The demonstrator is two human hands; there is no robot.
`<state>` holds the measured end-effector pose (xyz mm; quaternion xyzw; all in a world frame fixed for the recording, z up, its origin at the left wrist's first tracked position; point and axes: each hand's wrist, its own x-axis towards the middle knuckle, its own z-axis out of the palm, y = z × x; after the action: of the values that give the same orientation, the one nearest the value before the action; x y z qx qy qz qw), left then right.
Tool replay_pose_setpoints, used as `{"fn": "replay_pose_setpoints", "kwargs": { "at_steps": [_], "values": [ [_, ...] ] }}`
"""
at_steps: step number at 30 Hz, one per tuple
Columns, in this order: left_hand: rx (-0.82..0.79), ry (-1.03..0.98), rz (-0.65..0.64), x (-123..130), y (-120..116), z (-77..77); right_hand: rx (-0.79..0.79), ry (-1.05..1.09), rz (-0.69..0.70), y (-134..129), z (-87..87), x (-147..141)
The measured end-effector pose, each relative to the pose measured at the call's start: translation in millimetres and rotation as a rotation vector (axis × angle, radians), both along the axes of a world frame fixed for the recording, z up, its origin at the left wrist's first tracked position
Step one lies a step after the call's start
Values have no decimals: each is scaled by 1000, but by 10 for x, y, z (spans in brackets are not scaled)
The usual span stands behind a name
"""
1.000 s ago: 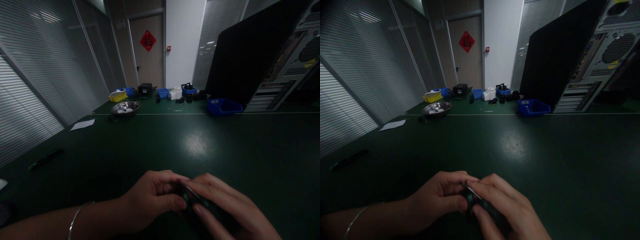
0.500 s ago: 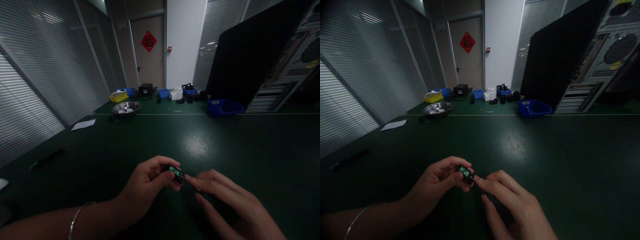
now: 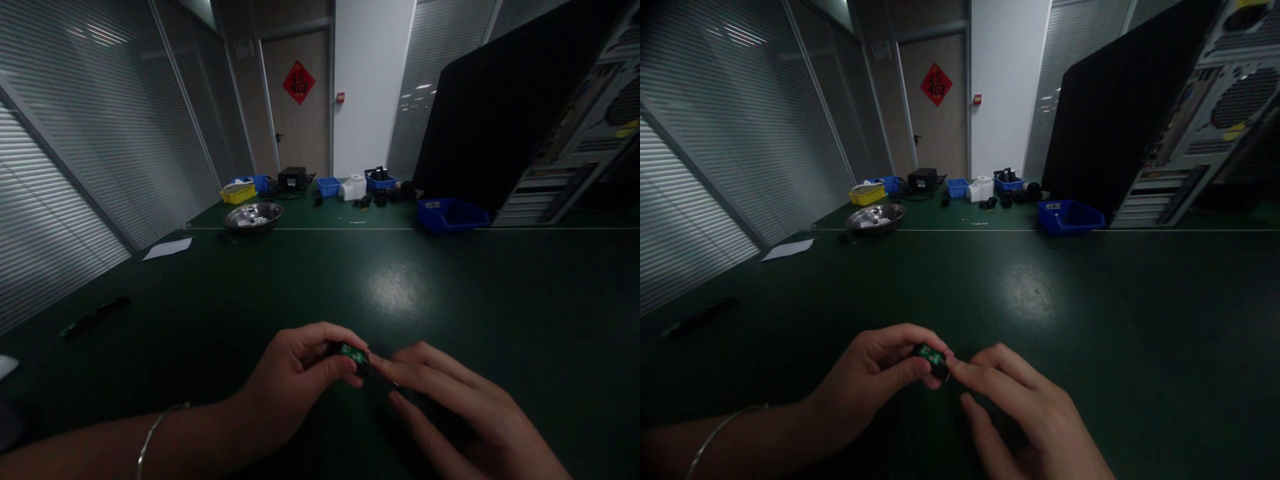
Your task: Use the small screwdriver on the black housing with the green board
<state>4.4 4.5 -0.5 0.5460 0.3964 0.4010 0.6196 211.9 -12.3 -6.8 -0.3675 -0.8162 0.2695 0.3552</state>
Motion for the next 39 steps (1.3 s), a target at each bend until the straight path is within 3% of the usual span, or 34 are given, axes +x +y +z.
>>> {"fn": "replay_pose_setpoints", "kwargs": {
  "at_steps": [6, 14, 17, 22, 24, 33, 39],
  "values": [
    [-53, -96, 6, 1, 1, -17, 9, 17, -1, -16, 9, 35],
    [-32, -78, -4, -46, 21, -53, 57, 2, -39, -26, -18, 33],
    [71, 56, -39, -70, 25, -41, 107, 10, -99, -36, -43, 41],
    [487, 500, -336, -64, -15, 38, 137, 32, -109, -35, -60, 41],
    [596, 600, -394, -52, -34, 55, 125, 43, -109, -34, -54, 38],
    [601, 629, -363, -39, -64, 66, 57, 51, -96, -40, -82, 50],
    [626, 751, -311, -32, -65, 8, 31, -81, -93, -50, -61, 56]
  ]
}}
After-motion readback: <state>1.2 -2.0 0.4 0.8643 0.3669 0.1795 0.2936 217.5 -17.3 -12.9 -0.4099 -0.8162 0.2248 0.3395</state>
